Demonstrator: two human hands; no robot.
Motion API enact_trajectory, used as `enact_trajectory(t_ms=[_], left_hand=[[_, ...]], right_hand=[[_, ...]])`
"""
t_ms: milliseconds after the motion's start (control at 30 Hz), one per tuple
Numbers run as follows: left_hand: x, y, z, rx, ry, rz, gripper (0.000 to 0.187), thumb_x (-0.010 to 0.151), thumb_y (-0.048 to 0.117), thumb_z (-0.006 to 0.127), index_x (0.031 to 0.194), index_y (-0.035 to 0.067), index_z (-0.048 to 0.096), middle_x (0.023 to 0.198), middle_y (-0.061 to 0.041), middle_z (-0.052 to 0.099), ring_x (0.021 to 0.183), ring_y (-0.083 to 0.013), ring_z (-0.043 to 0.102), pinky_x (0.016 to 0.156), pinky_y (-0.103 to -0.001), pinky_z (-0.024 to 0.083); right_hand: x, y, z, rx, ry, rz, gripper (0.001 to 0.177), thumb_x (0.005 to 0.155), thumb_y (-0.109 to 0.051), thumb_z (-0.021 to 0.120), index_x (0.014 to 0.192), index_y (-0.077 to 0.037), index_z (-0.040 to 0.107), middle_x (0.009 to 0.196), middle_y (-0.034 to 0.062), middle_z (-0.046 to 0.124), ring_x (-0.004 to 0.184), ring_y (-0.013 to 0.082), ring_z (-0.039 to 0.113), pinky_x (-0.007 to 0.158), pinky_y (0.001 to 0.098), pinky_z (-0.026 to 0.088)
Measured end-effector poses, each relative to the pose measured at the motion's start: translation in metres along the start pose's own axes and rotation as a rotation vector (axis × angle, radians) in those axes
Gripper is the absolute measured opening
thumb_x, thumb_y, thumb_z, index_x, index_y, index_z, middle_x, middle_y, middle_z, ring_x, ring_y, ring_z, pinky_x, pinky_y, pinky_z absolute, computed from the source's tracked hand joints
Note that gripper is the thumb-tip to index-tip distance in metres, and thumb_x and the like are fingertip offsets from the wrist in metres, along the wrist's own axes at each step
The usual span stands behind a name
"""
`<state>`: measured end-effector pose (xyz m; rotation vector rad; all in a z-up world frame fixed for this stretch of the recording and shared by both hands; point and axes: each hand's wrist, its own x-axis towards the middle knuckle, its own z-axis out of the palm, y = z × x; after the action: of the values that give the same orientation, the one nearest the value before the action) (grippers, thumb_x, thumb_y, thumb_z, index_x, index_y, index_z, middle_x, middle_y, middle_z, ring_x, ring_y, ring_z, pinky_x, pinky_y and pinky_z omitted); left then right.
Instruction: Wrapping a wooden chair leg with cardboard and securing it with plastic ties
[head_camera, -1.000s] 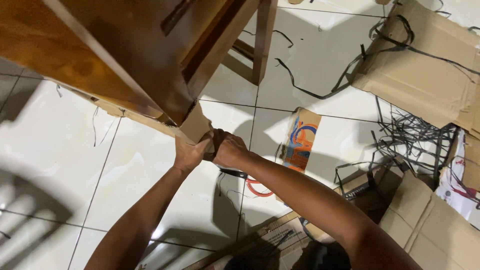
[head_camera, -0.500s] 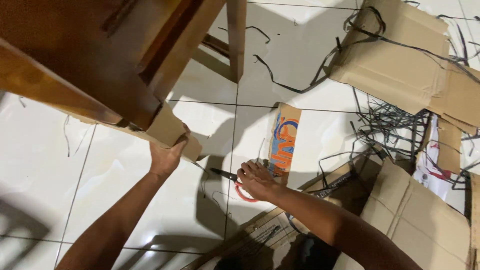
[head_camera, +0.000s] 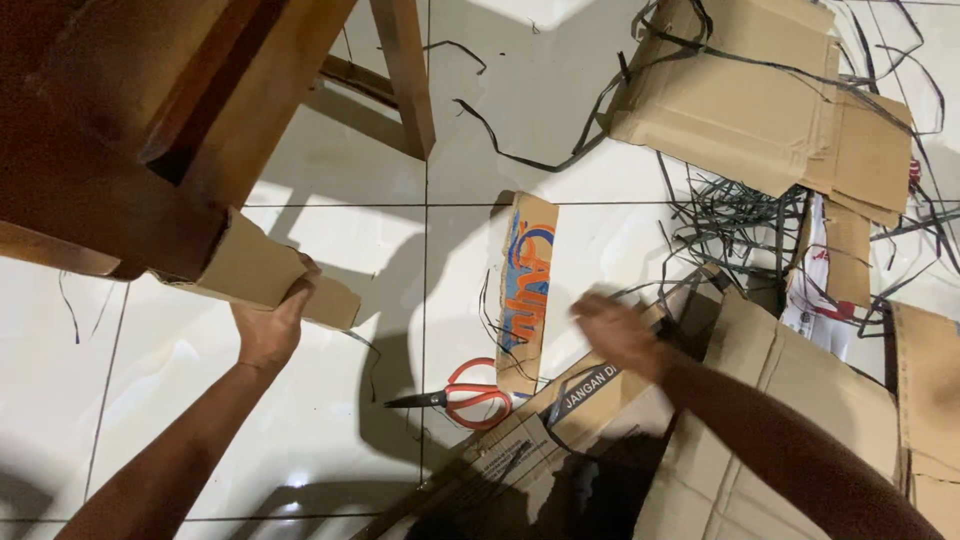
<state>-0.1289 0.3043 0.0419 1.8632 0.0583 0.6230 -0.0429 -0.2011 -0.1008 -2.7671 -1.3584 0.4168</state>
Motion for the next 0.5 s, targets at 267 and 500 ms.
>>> enact_trajectory(t_ms=[267, 500], left_hand=[[0.0, 0.001, -0.001, 0.017, -0.01, 0.019, 0.016, 0.085, -0.005, 0.076, 0.095, 0.005, 0.07, 0.091, -0.01, 0.071, 0.087, -0.0202, 0.068, 0.098, -0.041, 0.051], [0.0, 0.014, 0.001, 0.057, 0.013, 0.0, 0.019, 0.081, -0.004, 0.077, 0.095, 0.007, 0.071, 0.091, -0.008, 0.071, 0.086, -0.0196, 0.067, 0.1, -0.04, 0.051]], right_hand=[[-0.023, 0.082, 0.005, -0.36, 0.308, 0.147, 0.015, 0.086, -0.04, 0.064, 0.097, -0.031, 0.067, 0.121, -0.0015, 0.062, 0.113, 0.0211, 0.061, 0.082, 0.0362, 0.052], [0.018, 0.069, 0.0, 0.122, 0.196, 0.16, 0.011, 0.1, -0.024, 0.056, 0.107, -0.016, 0.057, 0.097, 0.0105, 0.064, 0.088, 0.0369, 0.071, 0.086, 0.0525, 0.054]])
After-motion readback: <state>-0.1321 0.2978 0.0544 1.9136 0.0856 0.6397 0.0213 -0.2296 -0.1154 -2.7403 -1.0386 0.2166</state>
